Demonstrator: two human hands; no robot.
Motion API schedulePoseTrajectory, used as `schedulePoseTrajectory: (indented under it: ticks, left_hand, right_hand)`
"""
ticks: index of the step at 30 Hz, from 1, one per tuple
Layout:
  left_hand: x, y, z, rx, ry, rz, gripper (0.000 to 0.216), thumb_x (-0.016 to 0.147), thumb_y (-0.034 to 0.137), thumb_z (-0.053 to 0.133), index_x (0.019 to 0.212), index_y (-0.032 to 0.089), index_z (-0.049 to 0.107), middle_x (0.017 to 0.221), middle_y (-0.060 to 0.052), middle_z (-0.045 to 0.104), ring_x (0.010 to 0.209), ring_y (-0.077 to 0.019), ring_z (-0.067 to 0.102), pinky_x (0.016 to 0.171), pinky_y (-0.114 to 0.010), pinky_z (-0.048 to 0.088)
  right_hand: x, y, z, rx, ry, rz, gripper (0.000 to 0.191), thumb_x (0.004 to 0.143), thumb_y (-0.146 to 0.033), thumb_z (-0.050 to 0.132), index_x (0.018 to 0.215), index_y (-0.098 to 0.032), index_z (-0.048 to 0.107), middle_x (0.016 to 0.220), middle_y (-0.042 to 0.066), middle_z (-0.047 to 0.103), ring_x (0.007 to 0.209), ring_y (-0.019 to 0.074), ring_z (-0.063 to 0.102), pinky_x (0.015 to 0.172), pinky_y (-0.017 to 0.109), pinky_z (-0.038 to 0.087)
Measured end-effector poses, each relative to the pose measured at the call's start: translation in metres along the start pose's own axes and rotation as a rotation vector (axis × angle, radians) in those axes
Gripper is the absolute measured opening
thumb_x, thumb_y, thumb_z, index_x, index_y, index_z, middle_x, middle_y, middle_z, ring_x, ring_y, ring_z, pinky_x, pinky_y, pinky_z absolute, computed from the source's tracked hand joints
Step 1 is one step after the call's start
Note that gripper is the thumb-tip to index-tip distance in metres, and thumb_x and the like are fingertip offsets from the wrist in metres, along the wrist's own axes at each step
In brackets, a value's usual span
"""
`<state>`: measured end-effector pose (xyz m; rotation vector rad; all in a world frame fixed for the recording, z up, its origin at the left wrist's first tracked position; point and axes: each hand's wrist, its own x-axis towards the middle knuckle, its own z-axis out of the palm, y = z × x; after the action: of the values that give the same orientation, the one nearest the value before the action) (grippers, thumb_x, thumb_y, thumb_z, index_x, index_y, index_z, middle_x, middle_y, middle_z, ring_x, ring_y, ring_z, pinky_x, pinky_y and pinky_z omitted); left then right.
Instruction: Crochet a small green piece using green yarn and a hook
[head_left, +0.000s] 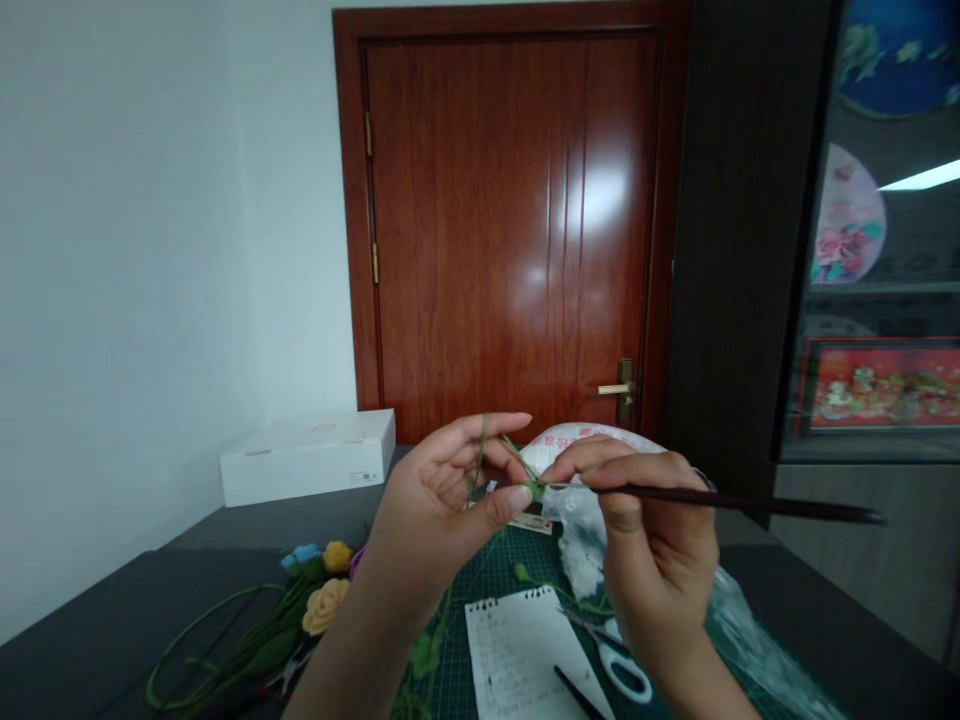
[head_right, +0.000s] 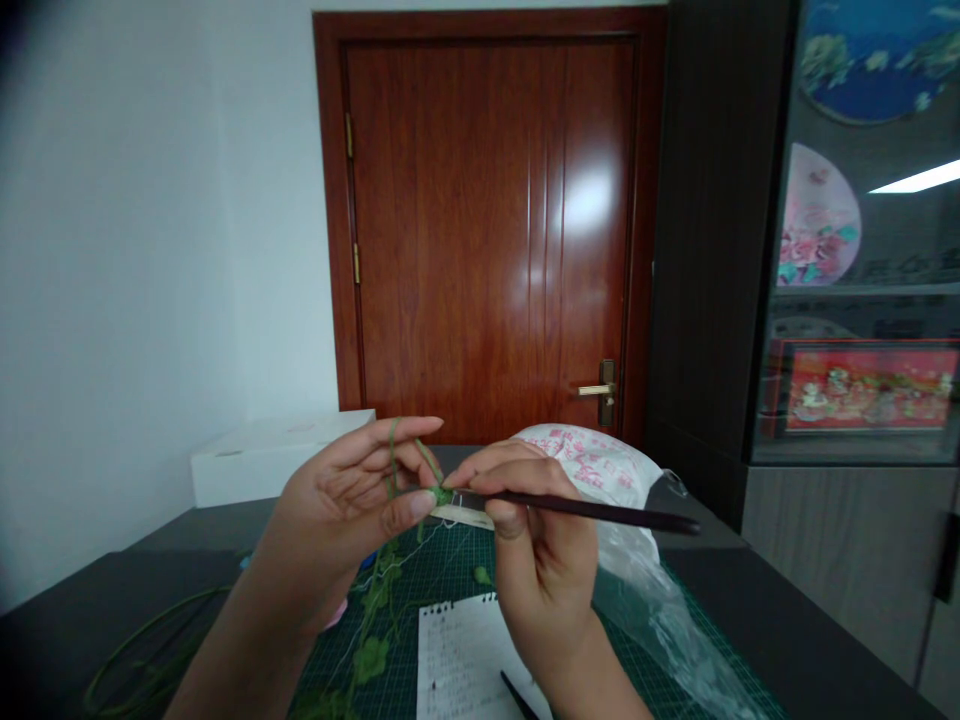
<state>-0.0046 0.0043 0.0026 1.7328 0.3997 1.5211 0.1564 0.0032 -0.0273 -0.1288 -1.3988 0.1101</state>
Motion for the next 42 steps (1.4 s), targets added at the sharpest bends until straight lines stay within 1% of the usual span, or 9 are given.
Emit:
schedulePoseTrajectory:
  ticks: [6, 15, 20, 23, 28, 32, 36, 39, 42]
  left_hand:
    - [-0.001, 0.003, 0.003, -0.014, 0.03, -0.03, 0.043, 0.077, 0.006, 0.082, 0.117, 0.019, 0.073, 0.08, 0.001, 0.072, 0.078, -0.0119, 0.067, 0.073, -0.021, 0.054]
    - [-0.001, 0.0, 0.0, 0.053, -0.008, 0.025, 0.041, 0.079, 0.01, 0.082, 0.118, 0.018, 0.073, 0.081, -0.001, 0.072, 0.078, -0.0147, 0.067, 0.072, -0.025, 0.054]
    - [-0.001, 0.003, -0.001, 0.122, 0.002, 0.072, 0.042, 0.08, 0.012, 0.081, 0.12, 0.019, 0.072, 0.081, -0.001, 0.072, 0.08, -0.0167, 0.068, 0.076, -0.028, 0.055]
    - [-0.004, 0.005, 0.002, 0.241, 0.044, 0.1, 0.041, 0.081, 0.01, 0.079, 0.121, 0.021, 0.072, 0.083, -0.001, 0.073, 0.083, -0.0169, 0.068, 0.082, -0.03, 0.053]
    - [-0.008, 0.002, 0.019, 0.177, 0.198, 0.066, 0.046, 0.079, 0.013, 0.082, 0.122, 0.019, 0.068, 0.079, 0.001, 0.073, 0.082, -0.0165, 0.067, 0.083, -0.03, 0.051]
    - [-0.006, -0.004, 0.03, -0.093, 0.338, -0.081, 0.056, 0.076, 0.012, 0.084, 0.128, 0.016, 0.062, 0.077, 0.002, 0.071, 0.075, -0.0127, 0.064, 0.074, -0.025, 0.05]
    - [-0.002, -0.003, 0.029, -0.33, 0.323, -0.188, 0.067, 0.071, 0.009, 0.085, 0.131, 0.013, 0.057, 0.076, 0.002, 0.071, 0.072, -0.0123, 0.066, 0.075, -0.024, 0.051]
    - [-0.003, -0.004, 0.028, -0.4, 0.287, -0.199, 0.067, 0.068, 0.01, 0.086, 0.129, 0.011, 0.058, 0.076, 0.001, 0.071, 0.073, -0.0125, 0.066, 0.075, -0.024, 0.052]
    - [-0.005, -0.006, 0.031, -0.261, 0.287, -0.133, 0.063, 0.072, 0.01, 0.083, 0.13, 0.014, 0.059, 0.078, 0.001, 0.07, 0.075, -0.0138, 0.065, 0.072, -0.025, 0.051]
  right_hand:
    - [-0.001, 0.003, 0.003, 0.128, 0.05, 0.118, 0.011, 0.103, -0.021, 0.051, 0.101, -0.023, 0.061, 0.089, 0.001, 0.071, 0.085, 0.0172, 0.069, 0.076, 0.033, 0.055]
    - [-0.002, 0.0, 0.001, 0.01, 0.027, 0.049, 0.013, 0.102, -0.018, 0.051, 0.103, -0.023, 0.063, 0.091, 0.001, 0.069, 0.088, 0.0182, 0.068, 0.082, 0.037, 0.053]
    - [0.002, 0.0, -0.006, -0.102, -0.147, -0.11, 0.012, 0.101, -0.021, 0.053, 0.106, -0.025, 0.064, 0.093, 0.003, 0.071, 0.089, 0.0222, 0.068, 0.086, 0.047, 0.052]
    - [0.002, 0.003, -0.008, -0.215, -0.219, -0.191, 0.013, 0.101, -0.022, 0.053, 0.107, -0.027, 0.063, 0.091, 0.003, 0.069, 0.087, 0.0224, 0.066, 0.081, 0.046, 0.052]
    - [-0.006, 0.009, -0.004, -0.259, -0.04, -0.219, 0.014, 0.1, -0.024, 0.055, 0.105, -0.027, 0.066, 0.093, 0.004, 0.066, 0.086, 0.0222, 0.064, 0.08, 0.045, 0.05]
    - [-0.009, 0.014, 0.005, -0.161, 0.12, -0.083, 0.011, 0.098, -0.021, 0.057, 0.098, -0.026, 0.067, 0.086, 0.002, 0.063, 0.079, 0.0196, 0.062, 0.074, 0.039, 0.05]
    - [-0.009, 0.021, 0.014, 0.095, 0.142, 0.173, 0.008, 0.099, -0.022, 0.057, 0.091, -0.024, 0.059, 0.077, -0.002, 0.06, 0.068, 0.0151, 0.059, 0.07, 0.033, 0.05]
    - [-0.01, 0.026, 0.011, 0.032, 0.05, 0.025, 0.01, 0.094, -0.016, 0.062, 0.094, -0.026, 0.06, 0.081, -0.002, 0.063, 0.072, 0.0158, 0.063, 0.072, 0.035, 0.053]
    - [-0.011, 0.027, 0.001, -0.295, -0.082, -0.271, 0.025, 0.09, -0.006, 0.062, 0.102, -0.028, 0.064, 0.085, -0.001, 0.068, 0.075, 0.0171, 0.065, 0.073, 0.037, 0.053]
